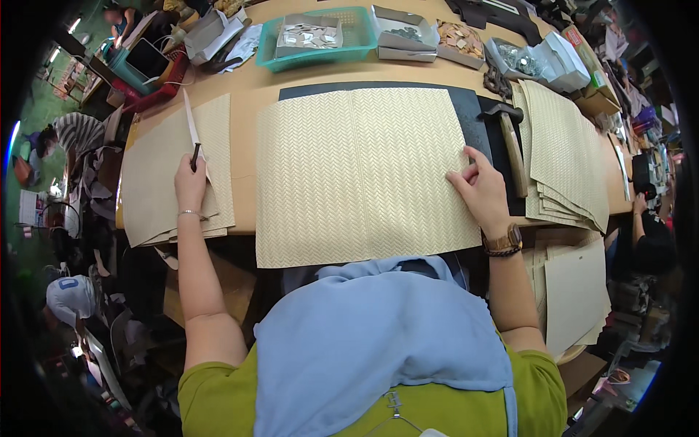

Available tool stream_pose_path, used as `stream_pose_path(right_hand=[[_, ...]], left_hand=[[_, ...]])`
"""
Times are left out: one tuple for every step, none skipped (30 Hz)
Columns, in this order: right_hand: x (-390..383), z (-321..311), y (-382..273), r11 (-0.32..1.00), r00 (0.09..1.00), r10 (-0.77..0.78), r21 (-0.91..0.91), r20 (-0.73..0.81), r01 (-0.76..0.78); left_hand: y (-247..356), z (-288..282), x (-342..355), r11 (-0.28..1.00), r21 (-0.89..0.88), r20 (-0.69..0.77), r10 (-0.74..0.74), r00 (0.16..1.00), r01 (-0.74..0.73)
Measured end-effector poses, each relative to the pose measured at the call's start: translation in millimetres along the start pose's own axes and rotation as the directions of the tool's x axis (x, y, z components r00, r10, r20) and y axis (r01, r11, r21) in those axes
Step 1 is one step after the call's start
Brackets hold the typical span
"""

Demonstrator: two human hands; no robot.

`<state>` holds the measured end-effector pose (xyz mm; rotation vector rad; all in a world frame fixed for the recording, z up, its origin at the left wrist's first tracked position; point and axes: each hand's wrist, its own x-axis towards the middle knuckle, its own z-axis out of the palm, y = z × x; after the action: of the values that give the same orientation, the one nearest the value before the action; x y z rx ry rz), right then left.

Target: The person hammers metal components onto leather sheets using a punch tool and a hammer. The person positions a metal punch over a mark on the leather, strikes it with the hammer, and repeats this for several marks across multiple leather pieces, occasionally reaching for new metal components from trays.

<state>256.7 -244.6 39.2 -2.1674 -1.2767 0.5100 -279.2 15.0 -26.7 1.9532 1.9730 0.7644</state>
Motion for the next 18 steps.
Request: stream_pose_path(right_hand=[[4.1, 2.3, -0.4, 0.999, 0.998, -0.025, 0.027, 0.05, 0.024], [8.5, 5.8, 1.6, 0.997, 0.994, -0.048, 0.058, 0.096, 0.043], [12.7, 11.3, 8.3, 0.985, 0.985, -0.17, -0.008, -0.041, 0.17], [17.3, 17.5, 18.5, 0.956, 0.941, -0.29, -0.104, -0.173, 0.275], [21.7, 20.1, 23.7, 0.904, 0.864, -0.418, -0.217, -0.281, 0.367], [24.0, 18.0, 20.9, 0.927, 0.892, -0.372, -0.151, -0.256, 0.343], [24.6, 16.0, 18.5, 0.948, 0.92, -0.319, -0.09, -0.229, 0.306], [23.9, 13.4, 18.8, 0.966, 0.945, -0.258, -0.036, -0.2, 0.256], [24.4, 7.7, 14.8, 0.987, 0.988, -0.121, 0.095, -0.091, 0.13], [26.0, -0.6, 10.5, 0.977, 0.999, 0.002, 0.214, 0.035, -0.01], [27.8, -6.5, 7.8, 0.973, 0.996, -0.002, 0.231, 0.093, -0.02], [29.7, -8.4, 12.7, 0.988, 0.998, -0.05, 0.145, 0.043, 0.043], [32.4, -7.0, 19.1, 0.993, 0.995, -0.104, 0.055, 0.0, 0.104], [36.7, -4.7, 21.1, 0.985, 0.985, -0.169, -0.031, -0.03, 0.168], [39.0, -13.3, 19.9, 0.988, 0.985, -0.138, 0.049, -0.105, 0.144], [42.4, -30.1, 21.2, 0.983, 0.98, -0.103, 0.132, -0.172, 0.127], [44.7, -53.5, 26.9, 0.982, 0.959, -0.125, 0.106, -0.254, 0.156], [50.1, -81.5, 39.5, 0.98, 0.932, -0.148, 0.079, -0.331, 0.184]], left_hand=[[-7.8, 1.4, 2.7, 0.998, -0.058, -0.016, 0.025, 1.0, -0.026], [-18.0, 1.7, 8.0, 0.992, -0.113, -0.031, 0.053, 0.998, -0.056], [-23.0, 3.5, 12.3, 0.977, -0.206, -0.026, 0.042, 0.999, -0.047], [-27.8, 5.9, 13.4, 0.951, -0.306, -0.014, 0.038, 0.999, -0.041], [-36.2, 6.0, 12.2, 0.915, -0.403, -0.005, 0.027, 1.0, -0.027], [-51.4, 1.3, 12.0, 0.916, -0.402, -0.012, 0.007, 1.0, -0.011], [-58.5, 4.7, 11.0, 0.915, -0.404, -0.008, -0.009, 1.0, 0.005], [-49.8, 13.8, 9.1, 0.922, -0.386, -0.005, -0.008, 1.0, 0.005], [-44.0, 15.7, 8.3, 0.933, -0.359, -0.007, -0.011, 1.0, 0.008], [-37.3, 21.2, 8.7, 0.939, -0.342, 0.027, -0.025, 0.999, 0.033], [-34.2, 17.7, 9.8, 0.947, -0.317, 0.046, -0.046, 0.998, 0.058], [-30.8, 16.8, 12.4, 0.953, -0.291, 0.062, -0.07, 0.996, 0.085], [-27.1, 20.3, 14.0, 0.914, -0.396, 0.074, -0.065, 0.995, 0.09], [-25.6, 19.9, 11.4, 0.867, -0.49, 0.079, -0.067, 0.995, 0.097], [-25.6, 17.9, 6.8, 0.81, -0.576, 0.085, -0.072, 0.994, 0.108], [-26.2, 13.0, 4.7, 0.799, -0.596, 0.092, -0.038, 0.995, 0.086], [-25.6, 6.1, 1.6, 0.79, -0.609, 0.102, -0.008, 0.995, 0.069], [-23.6, 0.3, -3.6, 0.783, -0.62, 0.112, 0.02, 0.994, 0.054]])
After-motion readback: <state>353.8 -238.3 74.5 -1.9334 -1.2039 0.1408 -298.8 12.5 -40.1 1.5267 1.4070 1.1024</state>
